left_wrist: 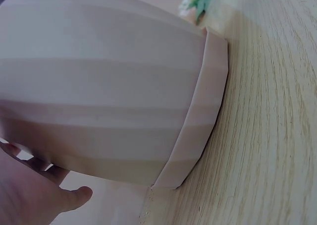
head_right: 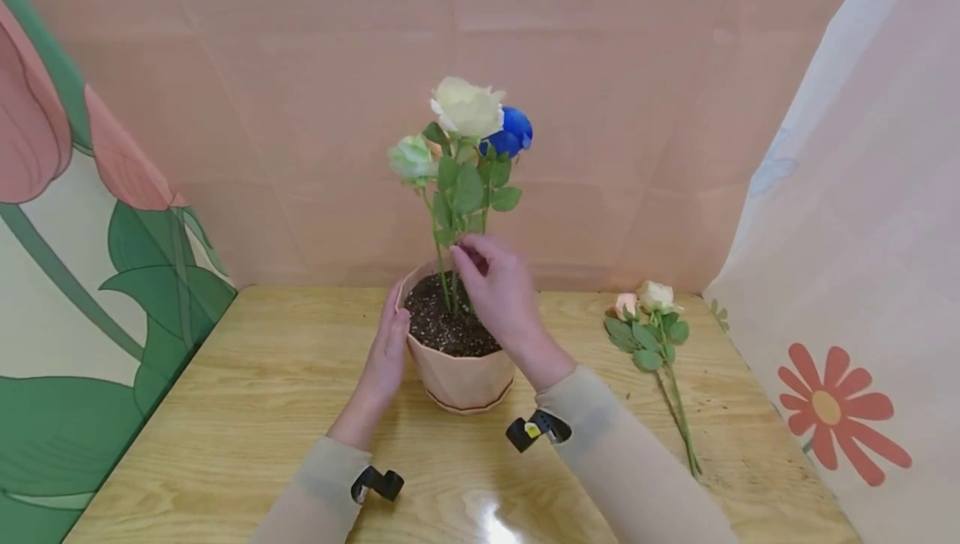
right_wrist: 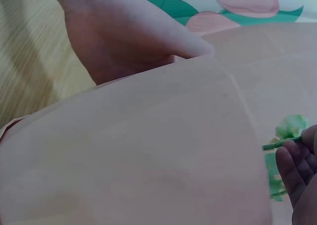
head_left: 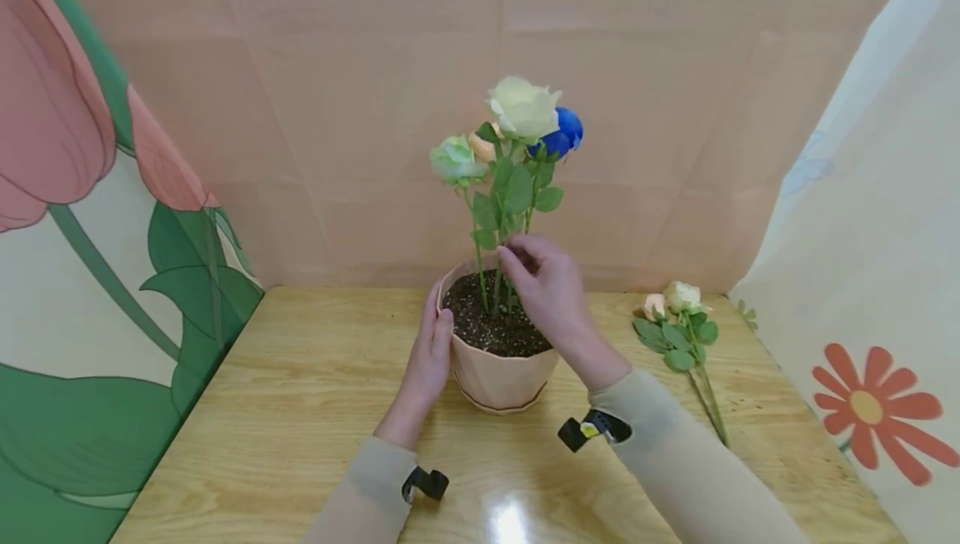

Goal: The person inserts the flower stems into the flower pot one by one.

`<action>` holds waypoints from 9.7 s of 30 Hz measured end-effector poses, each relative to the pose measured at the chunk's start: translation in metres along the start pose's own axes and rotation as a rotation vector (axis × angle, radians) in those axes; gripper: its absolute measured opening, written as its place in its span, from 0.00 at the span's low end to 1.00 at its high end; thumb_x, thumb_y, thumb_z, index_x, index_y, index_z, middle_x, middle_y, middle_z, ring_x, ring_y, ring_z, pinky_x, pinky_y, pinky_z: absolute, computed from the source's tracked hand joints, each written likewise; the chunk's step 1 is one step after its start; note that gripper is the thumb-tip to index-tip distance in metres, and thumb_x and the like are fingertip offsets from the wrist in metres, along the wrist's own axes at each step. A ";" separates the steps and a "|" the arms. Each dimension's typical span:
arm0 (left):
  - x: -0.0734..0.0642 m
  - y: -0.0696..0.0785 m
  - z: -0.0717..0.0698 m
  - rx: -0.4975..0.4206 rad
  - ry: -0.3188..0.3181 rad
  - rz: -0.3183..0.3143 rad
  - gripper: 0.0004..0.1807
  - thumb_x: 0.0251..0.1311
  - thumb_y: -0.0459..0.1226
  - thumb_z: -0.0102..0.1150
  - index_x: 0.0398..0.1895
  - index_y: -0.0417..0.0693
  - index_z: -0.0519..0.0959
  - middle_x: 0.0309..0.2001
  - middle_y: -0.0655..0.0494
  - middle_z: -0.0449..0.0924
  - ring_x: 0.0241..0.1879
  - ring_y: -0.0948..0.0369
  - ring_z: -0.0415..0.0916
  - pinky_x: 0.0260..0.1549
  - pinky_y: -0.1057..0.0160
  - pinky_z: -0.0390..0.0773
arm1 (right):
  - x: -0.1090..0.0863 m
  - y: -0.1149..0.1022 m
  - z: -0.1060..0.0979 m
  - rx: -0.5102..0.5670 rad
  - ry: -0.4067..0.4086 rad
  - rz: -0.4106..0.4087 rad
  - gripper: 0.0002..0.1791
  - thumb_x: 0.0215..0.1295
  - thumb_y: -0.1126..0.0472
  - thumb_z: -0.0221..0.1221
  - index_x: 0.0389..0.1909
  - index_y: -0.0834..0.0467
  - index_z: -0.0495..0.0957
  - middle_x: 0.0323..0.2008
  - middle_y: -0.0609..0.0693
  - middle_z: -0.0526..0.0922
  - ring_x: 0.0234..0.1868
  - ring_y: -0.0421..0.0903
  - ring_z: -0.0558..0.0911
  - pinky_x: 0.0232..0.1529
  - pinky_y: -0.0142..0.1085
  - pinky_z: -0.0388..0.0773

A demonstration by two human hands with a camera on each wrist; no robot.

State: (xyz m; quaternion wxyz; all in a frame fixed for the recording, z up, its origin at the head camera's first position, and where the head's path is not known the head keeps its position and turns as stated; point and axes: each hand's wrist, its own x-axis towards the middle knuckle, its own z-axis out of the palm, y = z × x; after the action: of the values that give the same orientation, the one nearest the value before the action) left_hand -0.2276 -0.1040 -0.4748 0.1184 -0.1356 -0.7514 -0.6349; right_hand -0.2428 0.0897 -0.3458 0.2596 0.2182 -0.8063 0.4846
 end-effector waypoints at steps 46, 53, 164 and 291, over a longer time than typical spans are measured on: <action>-0.001 0.002 0.001 0.013 0.021 0.009 0.32 0.91 0.48 0.34 0.92 0.61 0.49 0.89 0.50 0.52 0.84 0.46 0.54 0.82 0.38 0.55 | -0.009 0.023 0.007 -0.290 -0.101 -0.122 0.07 0.80 0.64 0.66 0.40 0.62 0.89 0.31 0.52 0.88 0.30 0.47 0.87 0.33 0.43 0.86; -0.001 0.001 0.001 0.006 0.018 0.014 0.32 0.91 0.48 0.34 0.92 0.61 0.49 0.89 0.49 0.52 0.85 0.44 0.54 0.81 0.37 0.55 | -0.010 0.023 0.008 -0.295 -0.099 -0.132 0.08 0.79 0.64 0.67 0.38 0.63 0.89 0.30 0.51 0.87 0.30 0.47 0.86 0.34 0.44 0.86; -0.002 -0.001 0.002 0.034 -0.002 -0.033 0.33 0.91 0.51 0.33 0.93 0.67 0.44 0.90 0.52 0.45 0.85 0.39 0.50 0.80 0.29 0.52 | -0.087 0.085 -0.181 -0.444 -0.032 0.305 0.24 0.82 0.47 0.65 0.65 0.60 0.86 0.46 0.58 0.92 0.34 0.35 0.87 0.29 0.26 0.80; -0.001 0.001 0.003 0.031 0.002 -0.044 0.34 0.91 0.53 0.33 0.93 0.66 0.44 0.90 0.51 0.45 0.85 0.40 0.50 0.80 0.31 0.52 | -0.163 0.255 -0.246 -0.414 -0.321 0.833 0.30 0.82 0.45 0.63 0.60 0.71 0.84 0.45 0.57 0.90 0.42 0.51 0.83 0.36 0.39 0.81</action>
State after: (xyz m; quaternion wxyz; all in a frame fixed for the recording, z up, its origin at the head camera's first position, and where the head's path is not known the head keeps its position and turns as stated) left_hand -0.2260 -0.1012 -0.4751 0.1073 -0.1165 -0.7637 -0.6258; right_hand -0.2208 0.4370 -0.5216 -0.0457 -0.1069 -0.9343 0.3371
